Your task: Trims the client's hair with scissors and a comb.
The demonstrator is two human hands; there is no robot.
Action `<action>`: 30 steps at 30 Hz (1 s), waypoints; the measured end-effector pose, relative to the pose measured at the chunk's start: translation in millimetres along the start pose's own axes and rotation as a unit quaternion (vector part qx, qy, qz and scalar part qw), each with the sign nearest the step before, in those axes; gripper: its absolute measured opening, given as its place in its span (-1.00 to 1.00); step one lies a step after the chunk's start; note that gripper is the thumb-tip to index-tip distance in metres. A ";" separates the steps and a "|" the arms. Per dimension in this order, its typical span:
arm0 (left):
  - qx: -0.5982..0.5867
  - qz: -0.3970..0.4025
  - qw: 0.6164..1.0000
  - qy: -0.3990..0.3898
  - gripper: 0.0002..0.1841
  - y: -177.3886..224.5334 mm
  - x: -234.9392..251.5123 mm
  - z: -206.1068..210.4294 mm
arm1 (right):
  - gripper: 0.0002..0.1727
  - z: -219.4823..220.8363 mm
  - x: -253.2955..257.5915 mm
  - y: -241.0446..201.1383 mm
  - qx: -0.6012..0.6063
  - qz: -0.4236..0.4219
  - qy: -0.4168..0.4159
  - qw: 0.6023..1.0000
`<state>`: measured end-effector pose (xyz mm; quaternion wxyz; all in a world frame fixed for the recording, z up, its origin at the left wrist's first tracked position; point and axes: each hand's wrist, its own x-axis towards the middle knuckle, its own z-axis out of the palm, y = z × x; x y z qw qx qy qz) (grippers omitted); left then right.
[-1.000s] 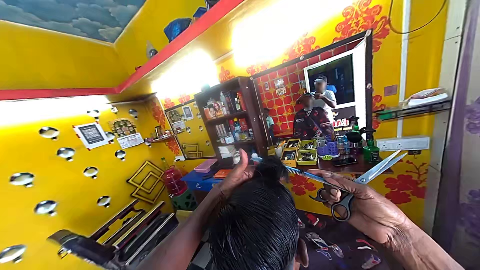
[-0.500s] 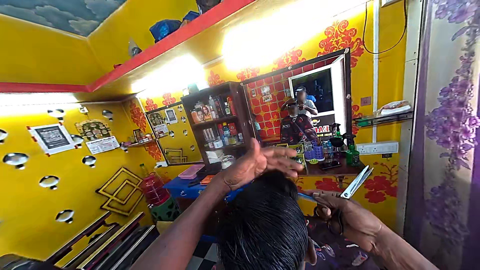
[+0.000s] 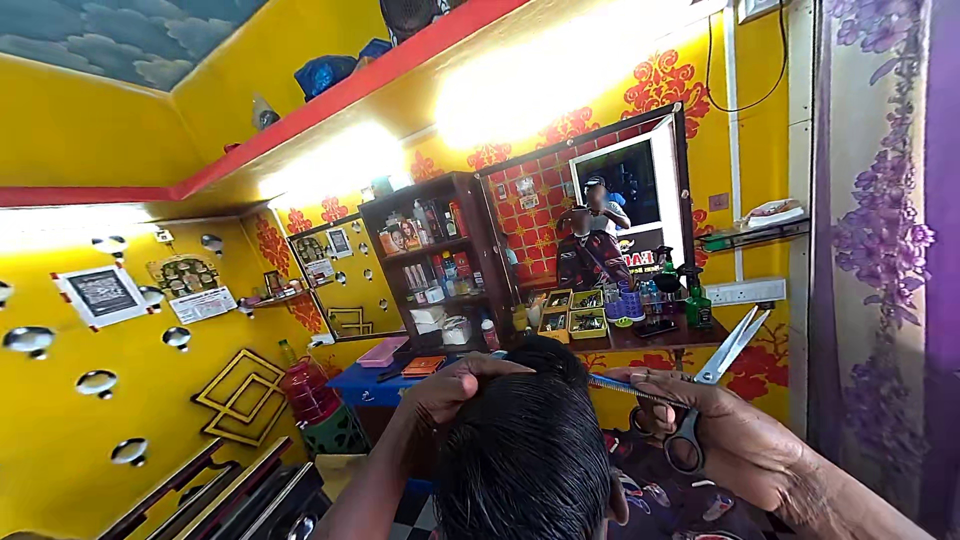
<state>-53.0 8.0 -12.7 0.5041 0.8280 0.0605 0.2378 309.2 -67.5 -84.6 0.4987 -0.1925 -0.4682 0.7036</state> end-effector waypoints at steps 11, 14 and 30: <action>0.035 -0.072 0.997 0.018 0.17 33.9 40.6 13.7 | -0.66 46.0 -9.3 -43.6 0.055 0.018 0.080 0.995; -0.009 -0.066 0.997 0.026 0.19 43.5 48.4 19.9 | -0.67 43.2 -6.3 -48.0 0.045 0.023 0.076 0.996; -0.009 -0.076 0.995 0.061 0.20 60.0 60.5 32.3 | -0.65 49.5 17.0 -124.4 -0.139 -0.005 0.054 0.989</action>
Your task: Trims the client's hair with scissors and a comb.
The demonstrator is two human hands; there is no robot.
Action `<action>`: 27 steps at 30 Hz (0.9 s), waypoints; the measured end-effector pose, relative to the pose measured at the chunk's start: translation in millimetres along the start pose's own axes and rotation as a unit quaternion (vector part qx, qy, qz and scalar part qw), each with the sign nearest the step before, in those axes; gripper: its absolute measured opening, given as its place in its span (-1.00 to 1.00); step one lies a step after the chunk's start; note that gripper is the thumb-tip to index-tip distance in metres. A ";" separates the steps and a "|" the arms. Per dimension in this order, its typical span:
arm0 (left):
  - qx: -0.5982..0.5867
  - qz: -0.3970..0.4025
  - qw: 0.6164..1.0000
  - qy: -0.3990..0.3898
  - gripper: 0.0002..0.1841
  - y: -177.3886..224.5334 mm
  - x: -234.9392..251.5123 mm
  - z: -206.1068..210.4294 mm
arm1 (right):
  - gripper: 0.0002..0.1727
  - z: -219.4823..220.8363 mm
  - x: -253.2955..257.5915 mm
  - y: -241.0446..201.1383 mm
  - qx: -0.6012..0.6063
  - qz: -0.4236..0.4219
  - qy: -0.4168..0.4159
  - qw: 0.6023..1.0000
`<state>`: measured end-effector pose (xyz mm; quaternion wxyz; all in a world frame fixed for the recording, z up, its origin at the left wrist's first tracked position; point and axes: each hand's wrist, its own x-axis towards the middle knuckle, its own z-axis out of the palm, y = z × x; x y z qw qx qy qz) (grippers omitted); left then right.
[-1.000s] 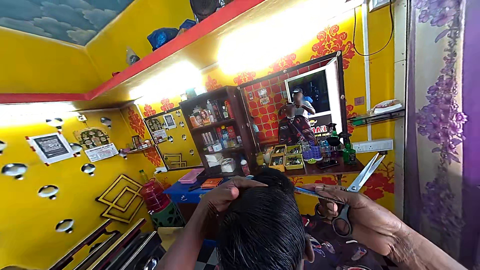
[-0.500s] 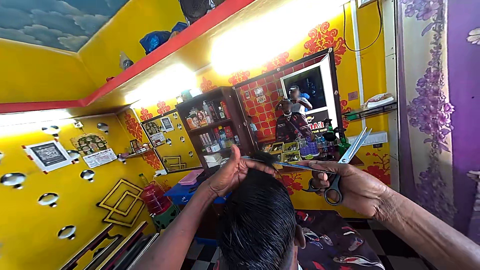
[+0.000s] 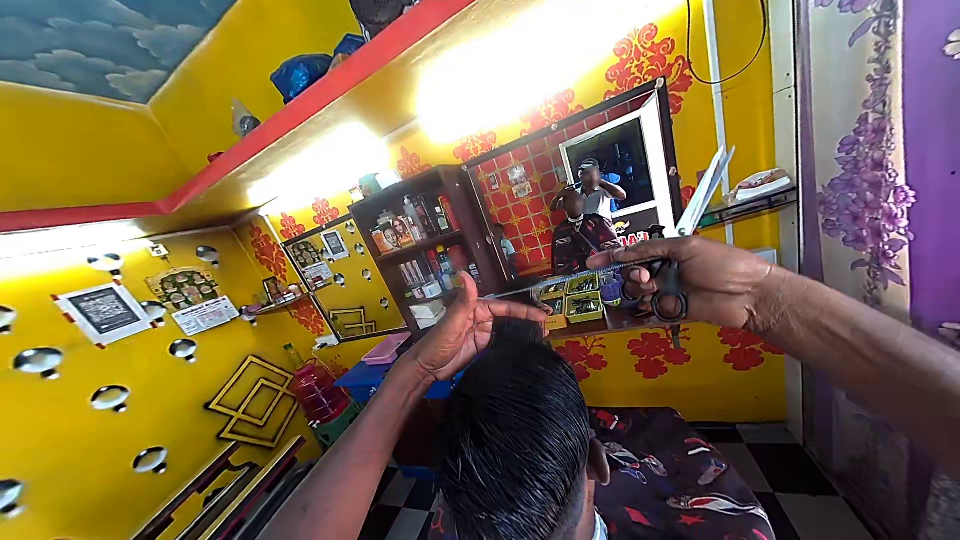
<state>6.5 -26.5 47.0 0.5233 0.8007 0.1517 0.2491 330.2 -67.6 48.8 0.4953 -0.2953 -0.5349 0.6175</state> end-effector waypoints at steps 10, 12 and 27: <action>0.014 0.007 1.000 0.018 0.16 3.6 2.6 4.1 | -0.73 9.5 5.5 -21.9 -0.033 -0.075 0.048 0.995; 0.010 0.009 1.000 0.020 0.17 3.5 3.1 3.4 | -0.72 11.4 4.2 -17.5 -0.011 -0.075 0.064 0.995; 0.025 0.016 0.989 0.144 -0.11 -1.3 1.2 15.6 | -0.72 40.8 -22.8 25.8 -0.187 -0.138 -0.102 0.967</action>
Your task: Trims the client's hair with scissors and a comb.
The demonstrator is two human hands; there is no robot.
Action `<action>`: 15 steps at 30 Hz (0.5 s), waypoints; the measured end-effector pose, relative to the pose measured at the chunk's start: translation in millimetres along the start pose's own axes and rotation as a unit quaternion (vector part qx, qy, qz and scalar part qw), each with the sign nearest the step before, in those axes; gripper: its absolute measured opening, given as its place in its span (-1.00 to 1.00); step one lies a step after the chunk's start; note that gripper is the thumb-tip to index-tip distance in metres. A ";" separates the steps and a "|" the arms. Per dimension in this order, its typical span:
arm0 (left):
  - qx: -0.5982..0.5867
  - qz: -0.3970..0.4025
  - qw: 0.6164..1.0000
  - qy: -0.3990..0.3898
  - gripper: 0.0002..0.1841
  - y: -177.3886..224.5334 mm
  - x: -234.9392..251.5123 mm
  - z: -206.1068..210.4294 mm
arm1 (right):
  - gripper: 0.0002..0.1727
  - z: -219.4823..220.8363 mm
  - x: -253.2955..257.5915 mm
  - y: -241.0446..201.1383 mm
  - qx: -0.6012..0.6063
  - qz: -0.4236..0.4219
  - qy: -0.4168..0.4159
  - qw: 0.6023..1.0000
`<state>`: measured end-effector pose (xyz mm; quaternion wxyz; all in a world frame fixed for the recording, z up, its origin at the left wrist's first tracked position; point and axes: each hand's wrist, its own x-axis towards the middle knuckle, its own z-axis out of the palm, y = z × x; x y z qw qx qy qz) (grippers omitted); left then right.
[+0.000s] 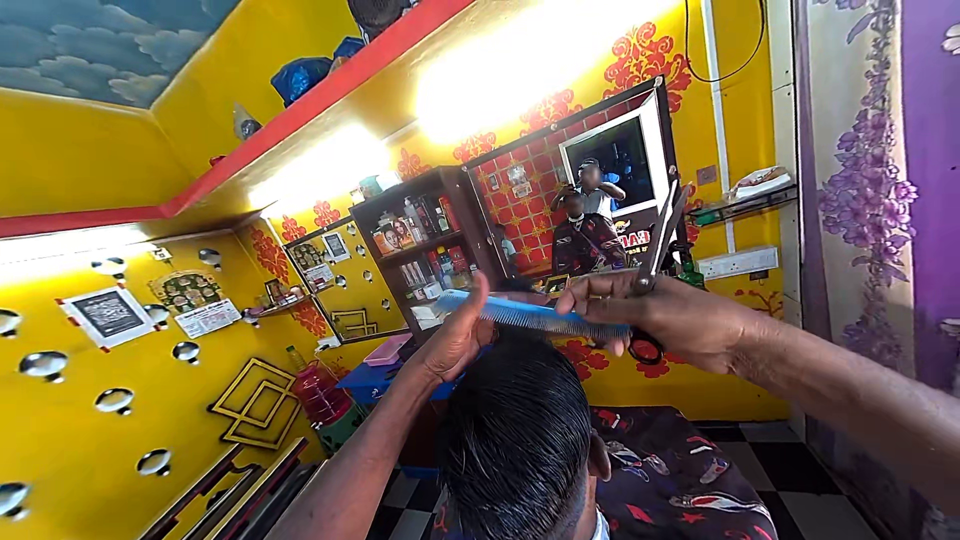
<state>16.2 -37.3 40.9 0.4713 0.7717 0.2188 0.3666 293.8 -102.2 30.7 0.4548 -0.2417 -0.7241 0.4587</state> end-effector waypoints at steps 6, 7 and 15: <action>0.039 0.001 0.998 -0.049 -0.52 6.7 3.2 -0.5 | -0.40 -36.3 2.4 2.4 -0.433 0.135 -0.002 0.891; 0.051 -0.001 0.997 -0.051 -0.52 8.6 3.4 0.3 | -0.29 -45.4 5.0 7.2 -0.464 0.208 -0.011 0.861; 0.135 0.013 0.988 -0.068 -0.49 15.2 9.2 1.1 | -0.48 -115.0 17.3 32.2 -0.197 0.247 -0.291 0.903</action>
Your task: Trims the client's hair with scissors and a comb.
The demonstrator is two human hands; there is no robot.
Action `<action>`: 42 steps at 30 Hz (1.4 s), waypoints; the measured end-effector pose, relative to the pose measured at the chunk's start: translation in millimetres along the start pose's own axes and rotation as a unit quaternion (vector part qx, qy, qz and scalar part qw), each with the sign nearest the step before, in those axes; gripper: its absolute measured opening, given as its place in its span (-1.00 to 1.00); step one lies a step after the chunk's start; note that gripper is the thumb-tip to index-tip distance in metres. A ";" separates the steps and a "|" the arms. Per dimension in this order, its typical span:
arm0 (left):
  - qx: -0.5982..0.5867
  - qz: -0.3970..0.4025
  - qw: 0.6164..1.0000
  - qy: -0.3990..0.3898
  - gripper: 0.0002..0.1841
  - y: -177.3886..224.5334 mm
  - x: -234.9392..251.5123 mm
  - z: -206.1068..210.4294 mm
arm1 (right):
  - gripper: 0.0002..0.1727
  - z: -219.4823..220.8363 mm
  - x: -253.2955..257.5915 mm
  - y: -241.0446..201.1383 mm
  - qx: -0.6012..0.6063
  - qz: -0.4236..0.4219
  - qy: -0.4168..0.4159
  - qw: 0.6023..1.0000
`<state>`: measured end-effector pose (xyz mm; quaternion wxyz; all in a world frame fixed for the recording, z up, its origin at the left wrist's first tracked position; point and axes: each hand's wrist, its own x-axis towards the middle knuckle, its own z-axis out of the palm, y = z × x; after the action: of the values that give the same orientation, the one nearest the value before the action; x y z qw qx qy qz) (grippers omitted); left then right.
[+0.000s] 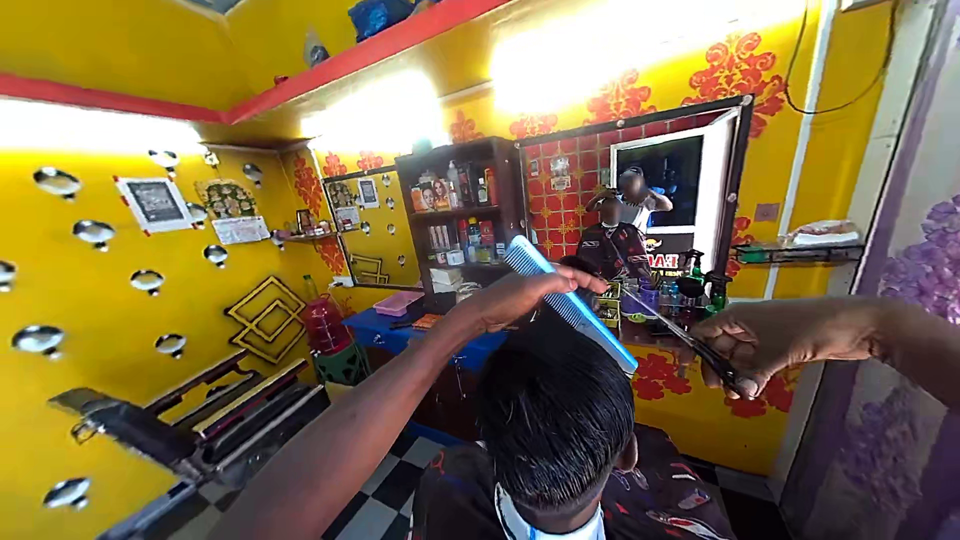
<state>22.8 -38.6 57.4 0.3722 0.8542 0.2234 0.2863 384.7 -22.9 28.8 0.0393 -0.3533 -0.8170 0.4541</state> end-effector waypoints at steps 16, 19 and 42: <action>0.062 0.018 0.997 0.038 -0.60 12.6 -5.2 6.0 | -0.43 1.2 20.8 -96.4 -0.319 -0.001 0.056 0.946; 0.066 0.034 0.997 0.028 -0.60 15.7 -6.2 7.1 | -0.40 -0.4 22.4 -109.5 -0.338 -0.005 0.065 0.939; 0.069 0.037 0.997 0.012 -0.56 14.4 -4.5 9.0 | -0.59 -17.8 16.9 -87.4 -0.279 -0.028 0.023 0.960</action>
<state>27.8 -54.8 61.9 0.2988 0.8818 0.2155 0.2944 331.6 -29.3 102.1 -0.0296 -0.3378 -0.9195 0.1990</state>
